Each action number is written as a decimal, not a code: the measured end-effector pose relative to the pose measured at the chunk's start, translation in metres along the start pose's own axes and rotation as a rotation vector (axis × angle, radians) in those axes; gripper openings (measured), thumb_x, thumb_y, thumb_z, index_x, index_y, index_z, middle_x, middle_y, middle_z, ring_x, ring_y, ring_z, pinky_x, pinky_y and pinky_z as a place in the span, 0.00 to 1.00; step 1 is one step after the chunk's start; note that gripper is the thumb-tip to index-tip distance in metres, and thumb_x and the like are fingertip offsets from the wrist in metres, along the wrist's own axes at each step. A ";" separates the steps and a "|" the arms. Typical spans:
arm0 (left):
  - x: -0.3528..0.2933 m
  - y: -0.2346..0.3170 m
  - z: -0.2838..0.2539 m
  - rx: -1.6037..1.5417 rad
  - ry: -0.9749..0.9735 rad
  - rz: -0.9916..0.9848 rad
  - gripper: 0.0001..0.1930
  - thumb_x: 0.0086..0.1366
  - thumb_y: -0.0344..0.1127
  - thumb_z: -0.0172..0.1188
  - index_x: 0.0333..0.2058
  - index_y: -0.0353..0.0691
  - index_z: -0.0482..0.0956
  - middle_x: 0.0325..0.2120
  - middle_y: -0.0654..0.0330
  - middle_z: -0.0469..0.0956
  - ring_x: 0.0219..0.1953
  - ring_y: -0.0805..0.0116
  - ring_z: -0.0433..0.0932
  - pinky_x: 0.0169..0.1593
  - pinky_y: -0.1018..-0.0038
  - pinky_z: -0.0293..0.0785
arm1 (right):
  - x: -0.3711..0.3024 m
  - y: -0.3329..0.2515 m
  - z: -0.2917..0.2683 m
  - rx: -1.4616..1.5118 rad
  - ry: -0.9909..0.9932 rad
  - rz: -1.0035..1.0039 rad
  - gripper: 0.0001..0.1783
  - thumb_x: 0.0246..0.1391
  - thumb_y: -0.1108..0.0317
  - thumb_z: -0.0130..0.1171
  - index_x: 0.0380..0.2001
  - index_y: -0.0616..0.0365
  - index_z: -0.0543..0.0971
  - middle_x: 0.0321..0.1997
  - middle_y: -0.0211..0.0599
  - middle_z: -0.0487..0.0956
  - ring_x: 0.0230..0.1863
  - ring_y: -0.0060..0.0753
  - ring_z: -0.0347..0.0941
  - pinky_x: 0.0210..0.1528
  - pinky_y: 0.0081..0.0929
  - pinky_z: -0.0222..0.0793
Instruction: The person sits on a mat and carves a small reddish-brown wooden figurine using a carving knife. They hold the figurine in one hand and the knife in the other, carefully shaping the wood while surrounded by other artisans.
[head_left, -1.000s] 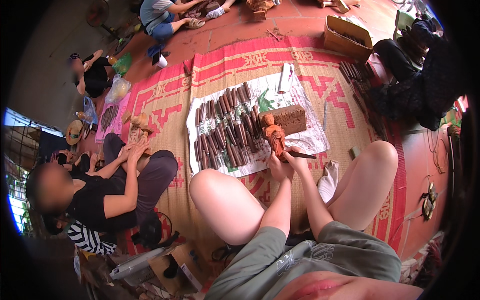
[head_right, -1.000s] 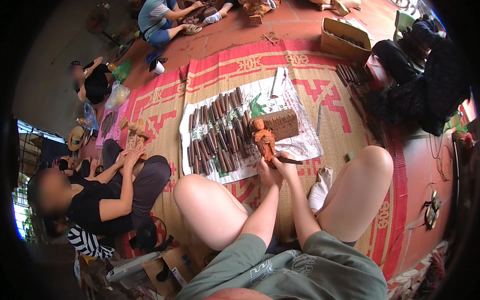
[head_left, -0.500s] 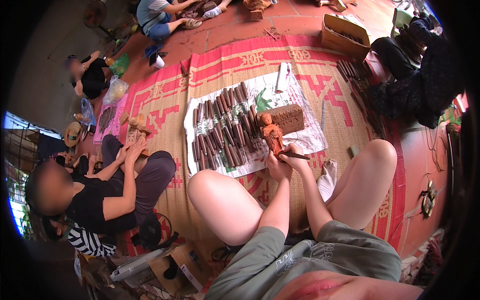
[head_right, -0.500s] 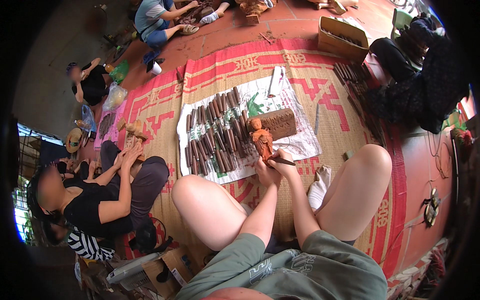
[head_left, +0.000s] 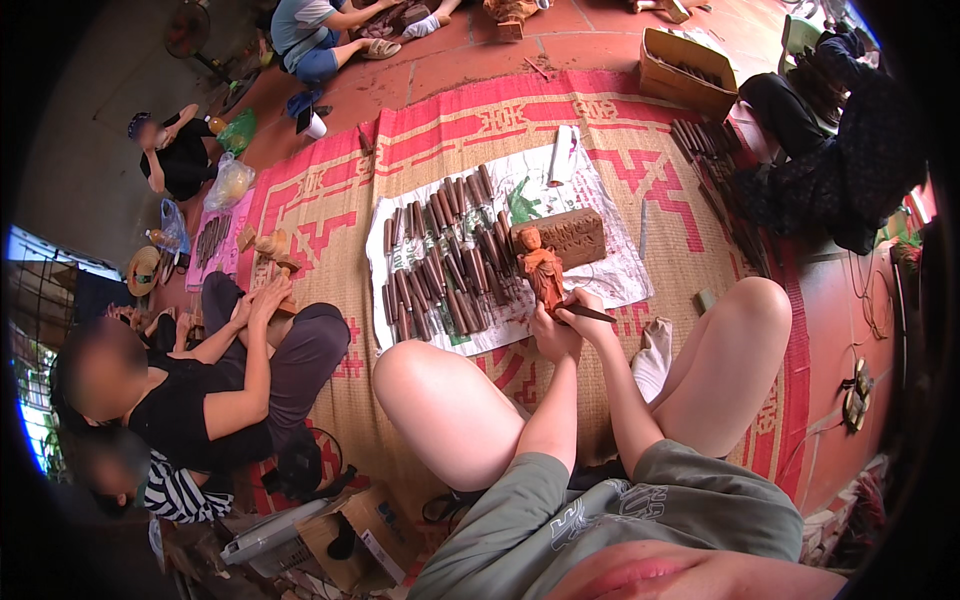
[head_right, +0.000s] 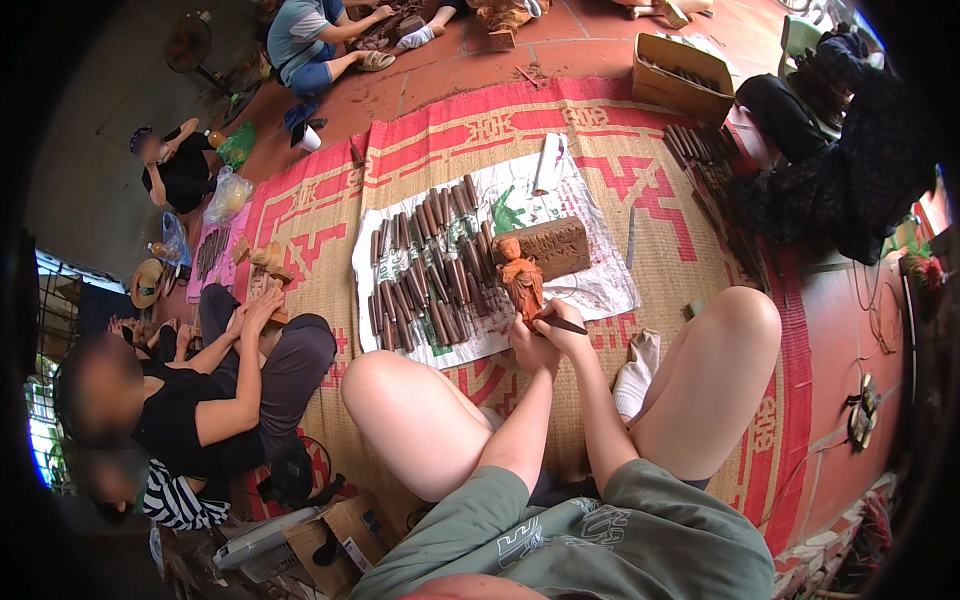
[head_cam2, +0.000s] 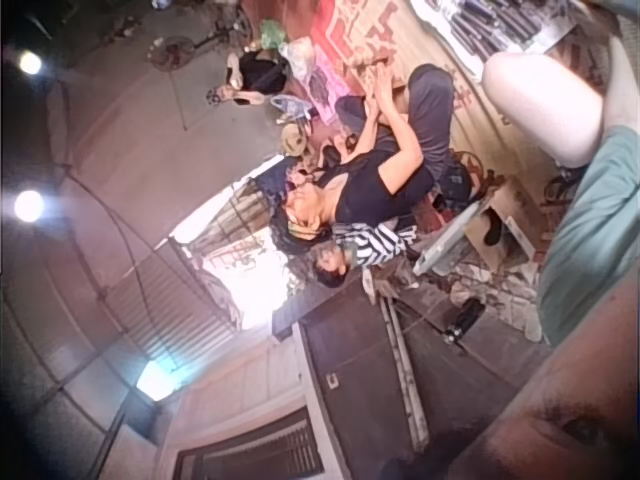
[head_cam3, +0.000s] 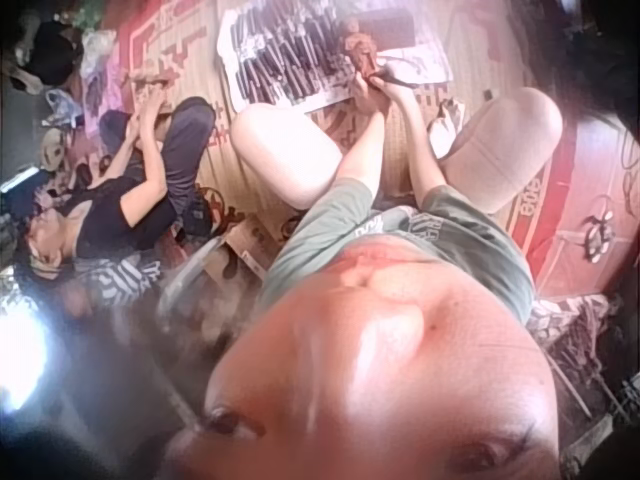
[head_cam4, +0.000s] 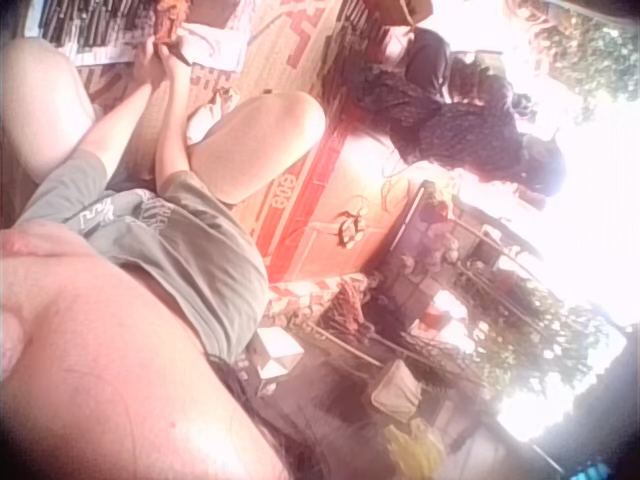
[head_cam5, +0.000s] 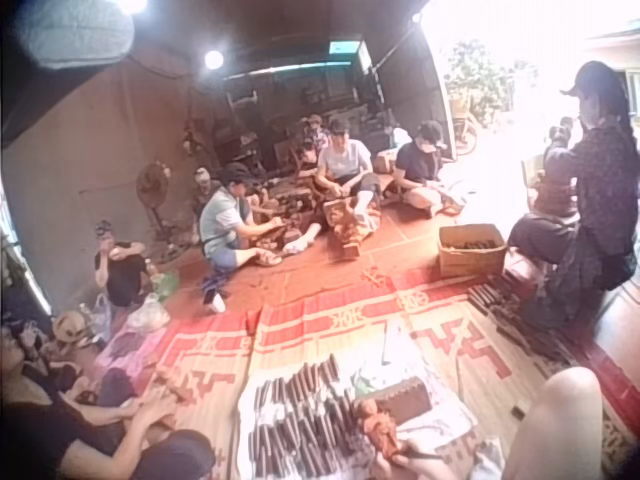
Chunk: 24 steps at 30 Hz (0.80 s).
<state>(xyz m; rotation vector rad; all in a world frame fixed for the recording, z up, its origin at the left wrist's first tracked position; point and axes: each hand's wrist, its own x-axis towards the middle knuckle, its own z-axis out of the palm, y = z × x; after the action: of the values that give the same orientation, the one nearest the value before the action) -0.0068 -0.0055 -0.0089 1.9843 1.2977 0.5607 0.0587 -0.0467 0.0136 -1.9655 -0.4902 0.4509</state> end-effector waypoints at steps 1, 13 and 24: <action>0.000 0.000 0.000 -0.002 -0.006 -0.003 0.26 0.55 0.44 0.56 0.52 0.41 0.65 0.49 0.50 0.68 0.52 0.49 0.69 0.48 0.57 0.70 | -0.001 0.001 0.001 0.011 0.012 -0.009 0.12 0.37 0.69 0.67 0.24 0.62 0.76 0.23 0.41 0.78 0.26 0.33 0.75 0.32 0.28 0.71; 0.001 0.003 -0.005 0.024 -0.045 -0.038 0.25 0.58 0.44 0.55 0.52 0.42 0.64 0.50 0.51 0.67 0.51 0.49 0.69 0.47 0.58 0.70 | 0.000 0.002 0.012 0.020 0.042 0.018 0.11 0.38 0.69 0.65 0.19 0.64 0.74 0.18 0.40 0.75 0.21 0.29 0.71 0.27 0.27 0.68; -0.001 0.000 -0.003 0.032 -0.018 -0.002 0.26 0.58 0.45 0.55 0.52 0.40 0.64 0.49 0.51 0.67 0.51 0.49 0.69 0.47 0.58 0.70 | 0.001 0.004 0.016 0.056 0.067 -0.011 0.13 0.37 0.66 0.65 0.18 0.64 0.73 0.17 0.42 0.75 0.19 0.29 0.72 0.25 0.28 0.68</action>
<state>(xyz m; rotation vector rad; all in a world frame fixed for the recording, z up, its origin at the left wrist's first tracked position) -0.0092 -0.0055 -0.0068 2.0092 1.3049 0.5225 0.0523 -0.0357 0.0039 -1.9170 -0.4410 0.3864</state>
